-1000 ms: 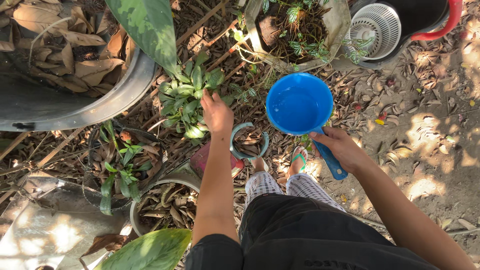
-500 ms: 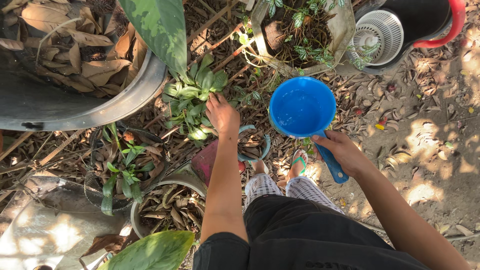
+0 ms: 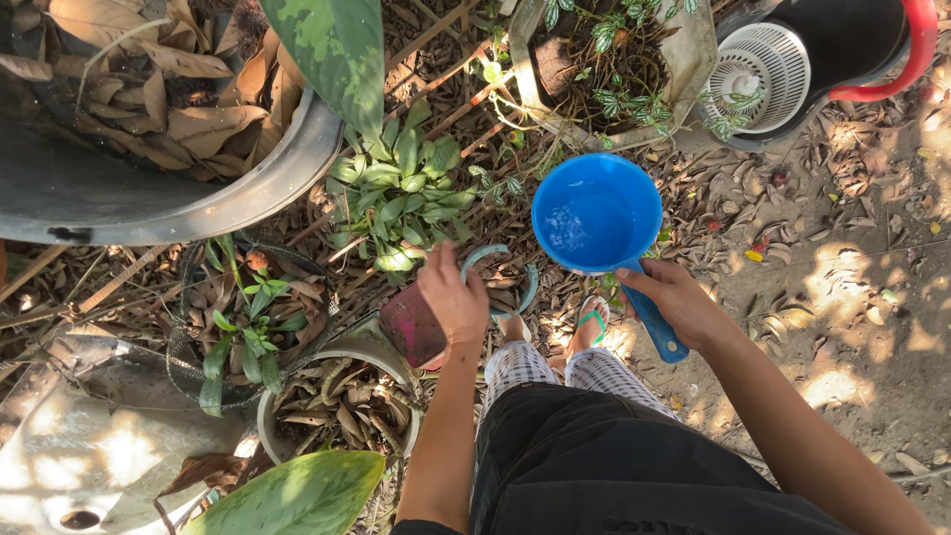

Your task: The person waters plants using a blue scoop, refills the scoop from a bucket, and picks up leaves by hand.

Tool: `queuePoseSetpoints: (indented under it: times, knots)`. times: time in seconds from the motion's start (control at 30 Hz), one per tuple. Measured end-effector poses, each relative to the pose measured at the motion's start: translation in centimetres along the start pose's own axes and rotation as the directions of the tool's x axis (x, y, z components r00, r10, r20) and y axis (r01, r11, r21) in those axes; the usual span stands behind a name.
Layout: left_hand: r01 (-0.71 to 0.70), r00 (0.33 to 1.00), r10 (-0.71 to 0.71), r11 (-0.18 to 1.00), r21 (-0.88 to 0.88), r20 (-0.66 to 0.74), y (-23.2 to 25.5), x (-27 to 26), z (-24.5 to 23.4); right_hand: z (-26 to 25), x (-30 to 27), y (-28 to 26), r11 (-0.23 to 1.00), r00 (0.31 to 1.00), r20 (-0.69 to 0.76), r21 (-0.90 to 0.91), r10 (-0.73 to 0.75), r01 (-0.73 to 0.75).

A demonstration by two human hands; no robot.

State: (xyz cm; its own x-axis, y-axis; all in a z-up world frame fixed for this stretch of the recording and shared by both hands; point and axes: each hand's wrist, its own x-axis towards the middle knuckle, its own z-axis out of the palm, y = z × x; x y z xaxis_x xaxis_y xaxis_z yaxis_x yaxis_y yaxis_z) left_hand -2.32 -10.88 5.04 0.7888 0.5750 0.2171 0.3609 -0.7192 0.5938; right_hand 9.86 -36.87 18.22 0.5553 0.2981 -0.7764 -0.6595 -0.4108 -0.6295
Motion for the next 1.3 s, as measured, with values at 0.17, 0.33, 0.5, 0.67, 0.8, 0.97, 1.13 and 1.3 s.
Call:
queuePoseSetpoints:
  times: [0.17, 0.33, 0.5, 0.67, 0.8, 0.97, 1.13, 1.3]
  knots:
    - [0.168, 0.974, -0.163, 0.986, 0.020, -0.160, -2.3, 0.3, 0.0, 0.3, 0.3, 0.0, 0.999, 1.000, 0.003, -0.036, 0.009, -0.009]
    - [0.534, 0.836, -0.548, 0.809, -0.246, 0.015, -3.7, 2.8, 0.9, 0.7, 0.3, -0.1, 1.000, 1.000, 0.016, -0.005, 0.023, -0.023]
    - [0.597, 0.732, -0.680, 0.618, -0.512, 0.033, -5.7, 2.7, 3.1, 0.8, 0.1, -0.2, 1.000, 1.000, 0.030, -0.023, 0.007, -0.006]
    - [0.417, 0.821, -0.557, 0.733, -0.538, -0.122, -4.5, -0.5, 5.4, 0.6, 0.1, -0.1, 1.000, 1.000, 0.020, -0.015, 0.019, -0.018]
    - [0.567, 0.816, -0.531, 0.658, -0.495, 0.230, -1.2, -4.7, 6.0, 0.2, 0.0, 0.0, 1.000, 1.000, 0.021, -0.011, 0.001, 0.000]
    - [0.611, 0.730, -0.429, 0.758, -0.227, 0.533, 1.5, -6.9, 6.6, 0.0, 0.0, -0.2, 0.999, 1.000, 0.004, -0.039, 0.003, -0.003]
    - [0.353, 0.748, 0.004, 0.844, -0.403, 0.664, 1.5, -6.7, 7.0, -0.2, 0.3, 0.1, 1.000, 1.000, 0.014, -0.020, 0.000, 0.001]
    - [0.282, 0.587, 0.000, 0.938, -0.204, 0.810, 0.6, -3.9, 5.3, 0.1, 0.3, 0.1, 0.999, 1.000, 0.004, -0.026, 0.021, -0.021]
